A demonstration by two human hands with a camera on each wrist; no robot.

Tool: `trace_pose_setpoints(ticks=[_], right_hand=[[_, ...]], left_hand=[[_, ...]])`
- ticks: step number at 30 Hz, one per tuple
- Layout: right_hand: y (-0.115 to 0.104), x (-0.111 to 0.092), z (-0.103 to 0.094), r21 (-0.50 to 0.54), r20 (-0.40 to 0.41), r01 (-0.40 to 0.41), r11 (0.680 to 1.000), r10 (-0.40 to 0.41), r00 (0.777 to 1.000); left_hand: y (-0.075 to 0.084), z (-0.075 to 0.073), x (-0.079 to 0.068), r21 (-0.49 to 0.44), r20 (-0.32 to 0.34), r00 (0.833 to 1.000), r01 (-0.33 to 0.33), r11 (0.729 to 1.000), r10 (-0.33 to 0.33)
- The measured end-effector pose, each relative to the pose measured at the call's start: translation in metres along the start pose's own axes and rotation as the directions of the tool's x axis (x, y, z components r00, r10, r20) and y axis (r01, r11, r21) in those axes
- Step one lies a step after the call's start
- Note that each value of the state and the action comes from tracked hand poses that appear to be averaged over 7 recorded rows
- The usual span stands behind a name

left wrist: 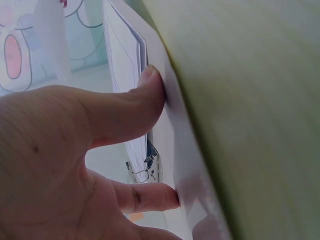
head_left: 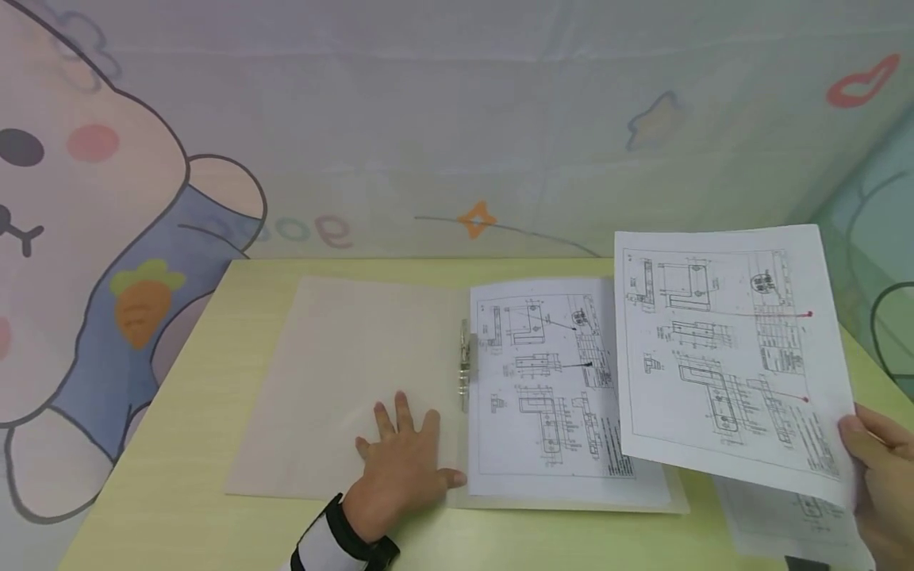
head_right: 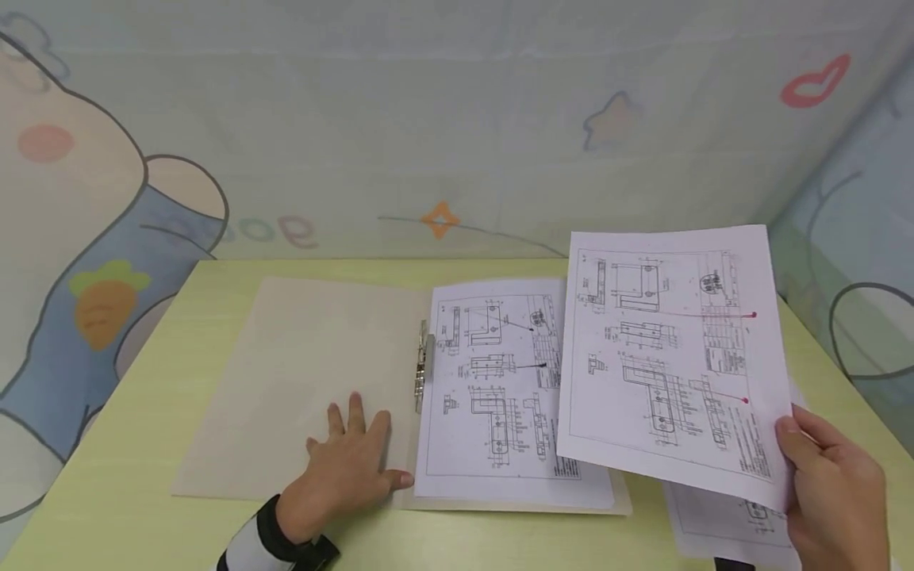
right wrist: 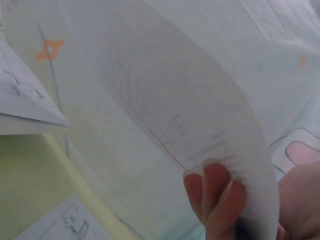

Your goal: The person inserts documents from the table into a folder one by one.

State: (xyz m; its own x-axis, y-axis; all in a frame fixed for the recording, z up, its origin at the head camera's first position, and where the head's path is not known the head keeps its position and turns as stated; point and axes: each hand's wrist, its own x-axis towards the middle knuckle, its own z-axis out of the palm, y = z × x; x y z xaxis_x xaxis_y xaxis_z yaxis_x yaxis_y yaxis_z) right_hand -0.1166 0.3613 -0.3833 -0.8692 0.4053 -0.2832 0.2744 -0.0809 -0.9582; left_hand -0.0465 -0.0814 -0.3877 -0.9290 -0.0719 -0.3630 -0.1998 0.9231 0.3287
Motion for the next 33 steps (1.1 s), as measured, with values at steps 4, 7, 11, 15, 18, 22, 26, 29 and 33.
trace_pose_setpoints(ticks=[4,7,11,15,18,22,26,29,33], right_hand=[[-0.003,-0.005,0.017,-0.07,0.055,-0.071,0.995,0.075,0.996],[-0.004,-0.009,0.03,-0.125,0.095,-0.067,0.99,0.079,0.992],[-0.005,-0.016,0.044,-0.294,0.17,0.008,0.956,0.044,0.984],[-0.003,-0.023,0.056,-0.495,0.237,0.11,0.862,0.012,0.971],[-0.001,-0.031,0.065,-0.567,0.292,0.166,0.807,0.009,0.956],[-0.001,-0.039,0.079,-0.598,0.356,0.206,0.774,0.027,0.934],[-0.002,-0.047,0.089,-0.612,0.398,0.22,0.76,0.055,0.916],[-0.002,-0.052,0.094,-0.613,0.417,0.221,0.758,0.073,0.906],[-0.001,-0.055,0.099,-0.623,0.427,0.23,0.748,0.08,0.901]], left_hand=[[-0.001,0.0,0.0,-0.012,-0.006,1.0,-0.003,1.0,0.003],[-0.001,0.001,0.0,-0.02,-0.007,1.0,-0.004,1.0,0.004],[0.0,0.001,0.001,-0.022,-0.008,1.0,-0.005,1.0,0.004],[0.0,0.001,0.0,-0.017,-0.008,1.0,-0.007,1.0,0.007],[-0.001,0.0,0.0,-0.017,-0.009,1.0,-0.009,1.0,0.009],[-0.001,0.0,-0.001,-0.027,-0.015,1.0,-0.011,1.0,0.01],[-0.002,0.0,-0.001,-0.035,-0.017,1.0,-0.016,0.999,0.016],[-0.002,0.0,-0.001,-0.033,-0.016,1.0,-0.019,0.999,0.019],[-0.002,-0.001,-0.002,-0.024,-0.016,1.0,-0.019,1.0,0.019]])
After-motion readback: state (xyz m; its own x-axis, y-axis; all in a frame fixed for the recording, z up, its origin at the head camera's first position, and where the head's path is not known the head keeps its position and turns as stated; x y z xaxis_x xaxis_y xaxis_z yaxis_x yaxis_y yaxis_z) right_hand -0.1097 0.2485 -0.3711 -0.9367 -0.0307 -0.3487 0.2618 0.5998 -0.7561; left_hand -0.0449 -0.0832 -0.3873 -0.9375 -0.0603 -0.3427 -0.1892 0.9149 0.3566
